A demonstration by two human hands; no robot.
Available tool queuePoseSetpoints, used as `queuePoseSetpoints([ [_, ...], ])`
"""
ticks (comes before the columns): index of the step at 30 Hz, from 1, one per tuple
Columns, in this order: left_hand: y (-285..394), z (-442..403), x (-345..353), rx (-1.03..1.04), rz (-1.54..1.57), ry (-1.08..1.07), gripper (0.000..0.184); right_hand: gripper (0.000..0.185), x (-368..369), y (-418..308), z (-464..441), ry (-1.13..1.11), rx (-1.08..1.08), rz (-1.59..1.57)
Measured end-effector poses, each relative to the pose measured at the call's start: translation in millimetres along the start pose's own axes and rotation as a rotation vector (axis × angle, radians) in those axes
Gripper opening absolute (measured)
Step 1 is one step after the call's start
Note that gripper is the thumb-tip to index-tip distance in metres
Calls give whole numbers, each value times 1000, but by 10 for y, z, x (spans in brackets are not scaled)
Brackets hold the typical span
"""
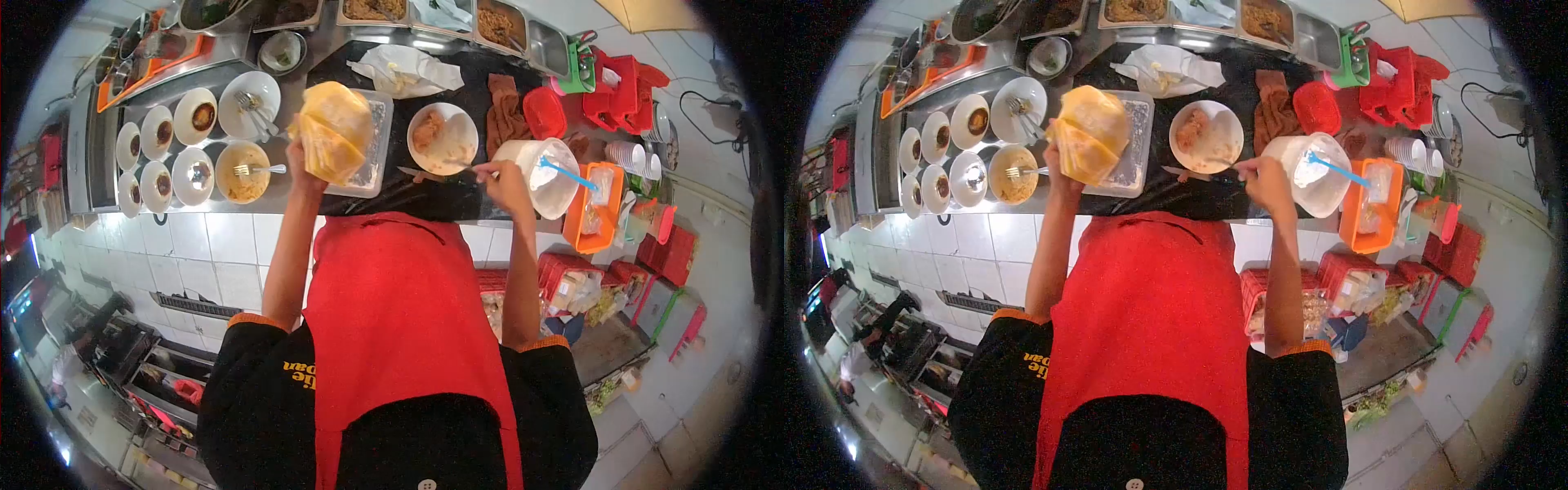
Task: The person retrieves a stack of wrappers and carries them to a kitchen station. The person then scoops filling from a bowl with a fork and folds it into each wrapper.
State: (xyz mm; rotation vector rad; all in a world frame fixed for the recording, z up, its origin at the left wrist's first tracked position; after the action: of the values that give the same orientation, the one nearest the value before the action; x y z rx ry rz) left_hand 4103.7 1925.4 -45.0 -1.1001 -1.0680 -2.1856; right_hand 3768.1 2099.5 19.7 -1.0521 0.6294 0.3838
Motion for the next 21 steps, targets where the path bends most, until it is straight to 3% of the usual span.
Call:
queuePoseSetpoints([
  [3, 103, 21, -202, 27, 4, -13, 55, 19, 289, 187, 232, -96, 49, -132],
  [6, 108, 93, -195, 38, -18, 24, 53, 19, 580, 185, 361, -135, 166, 33],
  [12, -41, 188, -156, 18, -17, 54, 51, 19, 990, 529, 248, 57, 276, -49],
  [14, -61, 196, -143, 6, 16, 12, 51, 20, 1108, 629, 178, 11, 265, -223],
  [18, -157, 225, -237, -23, -5, -14, 52, 19, 1266, 816, 123, -79, 227, -245],
  [20, -165, 258, -238, -22, -6, 7, 52, 22, 1315, 835, 150, -248, 331, -618],
  [21, -157, 269, -227, -27, 35, -18, 51, 22, 1293, 830, 174, -246, 330, -618],
])
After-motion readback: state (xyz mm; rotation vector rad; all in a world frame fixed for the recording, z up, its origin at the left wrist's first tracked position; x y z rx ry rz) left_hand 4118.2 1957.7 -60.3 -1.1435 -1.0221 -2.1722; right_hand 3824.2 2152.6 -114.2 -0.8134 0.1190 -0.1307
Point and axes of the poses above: each hand's wrist, its own z-axis away from the middle knuckle, its own x-axis out of the palm, y = z × x, the point moved 3 cm from there along -z, towards the middle knuckle, and after that the axes turned 5 degrees about -z, right-handed, at the moved point
